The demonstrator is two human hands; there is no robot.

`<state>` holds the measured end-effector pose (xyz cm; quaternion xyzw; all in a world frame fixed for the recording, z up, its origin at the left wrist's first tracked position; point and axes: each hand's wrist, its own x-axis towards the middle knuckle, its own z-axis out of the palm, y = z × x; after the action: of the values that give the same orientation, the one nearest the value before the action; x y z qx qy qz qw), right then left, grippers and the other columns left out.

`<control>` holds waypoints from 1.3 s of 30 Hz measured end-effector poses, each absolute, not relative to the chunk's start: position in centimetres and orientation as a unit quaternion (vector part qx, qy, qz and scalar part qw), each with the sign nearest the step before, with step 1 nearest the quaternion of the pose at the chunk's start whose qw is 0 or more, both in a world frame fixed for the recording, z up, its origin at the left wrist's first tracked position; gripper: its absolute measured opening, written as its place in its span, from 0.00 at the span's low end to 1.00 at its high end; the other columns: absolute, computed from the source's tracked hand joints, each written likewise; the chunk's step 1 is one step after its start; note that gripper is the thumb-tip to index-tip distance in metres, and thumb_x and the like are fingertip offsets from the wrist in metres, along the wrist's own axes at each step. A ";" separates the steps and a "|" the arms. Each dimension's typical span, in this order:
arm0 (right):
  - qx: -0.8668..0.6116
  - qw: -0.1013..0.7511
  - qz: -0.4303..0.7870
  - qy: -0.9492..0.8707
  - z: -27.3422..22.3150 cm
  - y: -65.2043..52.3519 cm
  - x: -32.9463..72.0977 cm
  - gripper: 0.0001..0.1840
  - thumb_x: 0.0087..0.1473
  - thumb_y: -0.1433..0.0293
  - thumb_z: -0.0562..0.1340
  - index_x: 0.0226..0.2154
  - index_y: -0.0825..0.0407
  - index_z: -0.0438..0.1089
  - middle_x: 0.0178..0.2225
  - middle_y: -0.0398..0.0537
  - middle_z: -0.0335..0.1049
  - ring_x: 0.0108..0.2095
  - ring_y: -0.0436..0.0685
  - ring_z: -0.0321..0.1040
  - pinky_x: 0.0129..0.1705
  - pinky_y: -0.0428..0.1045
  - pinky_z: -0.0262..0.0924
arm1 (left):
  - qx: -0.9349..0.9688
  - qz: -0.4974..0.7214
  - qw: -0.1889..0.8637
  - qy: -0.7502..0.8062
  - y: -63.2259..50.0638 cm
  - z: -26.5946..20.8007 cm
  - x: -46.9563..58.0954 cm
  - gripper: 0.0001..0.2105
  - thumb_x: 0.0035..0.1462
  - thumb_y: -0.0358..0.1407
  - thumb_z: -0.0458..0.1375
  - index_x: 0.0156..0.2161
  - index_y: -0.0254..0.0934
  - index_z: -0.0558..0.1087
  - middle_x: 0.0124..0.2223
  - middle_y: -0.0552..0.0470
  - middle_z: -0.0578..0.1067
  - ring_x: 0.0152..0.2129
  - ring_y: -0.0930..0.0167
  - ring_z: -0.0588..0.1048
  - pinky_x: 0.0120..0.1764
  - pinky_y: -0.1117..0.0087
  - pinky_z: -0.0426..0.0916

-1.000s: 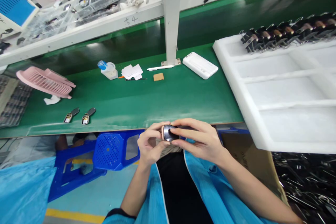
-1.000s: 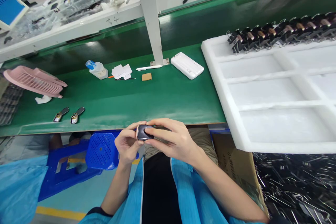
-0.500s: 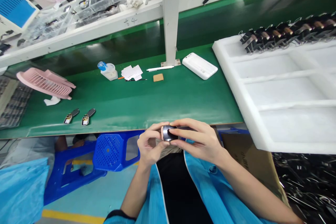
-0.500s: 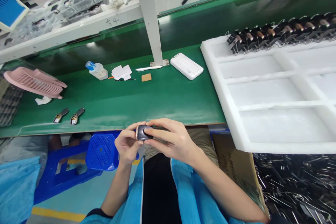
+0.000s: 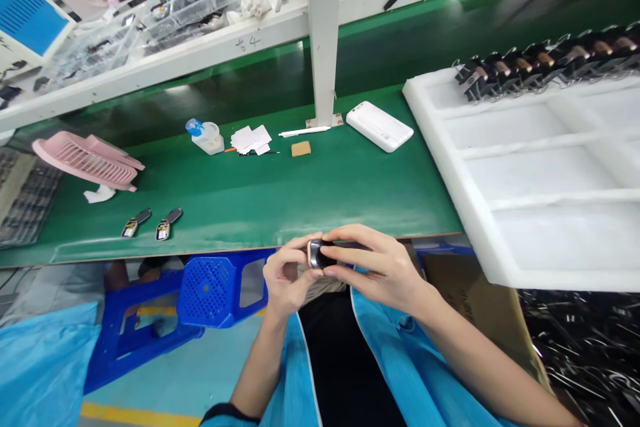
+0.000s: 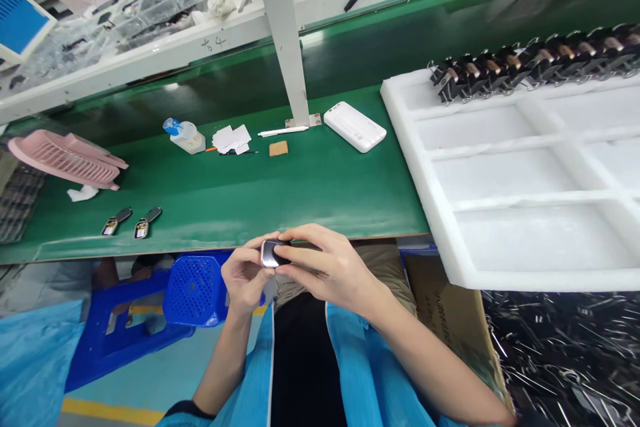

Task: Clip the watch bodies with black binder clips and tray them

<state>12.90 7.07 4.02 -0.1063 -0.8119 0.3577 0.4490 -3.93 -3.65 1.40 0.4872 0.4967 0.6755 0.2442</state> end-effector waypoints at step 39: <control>-0.295 0.326 0.699 -0.564 4.1 5.0 12.9 0.19 0.60 0.55 0.72 0.29 0.53 0.80 0.27 0.46 0.75 0.27 0.52 0.68 0.29 0.46 0.62 | 0.538 0.645 0.252 0.481 -2.8 1.1 -3.9 0.13 0.60 0.40 0.71 0.47 0.40 0.77 0.48 0.43 0.86 0.49 0.58 0.85 0.52 0.54 0.79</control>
<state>12.86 5.01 4.11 -0.2950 -0.5638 0.6992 0.3259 -3.87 -2.84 1.05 0.5379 0.4806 0.6453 0.2516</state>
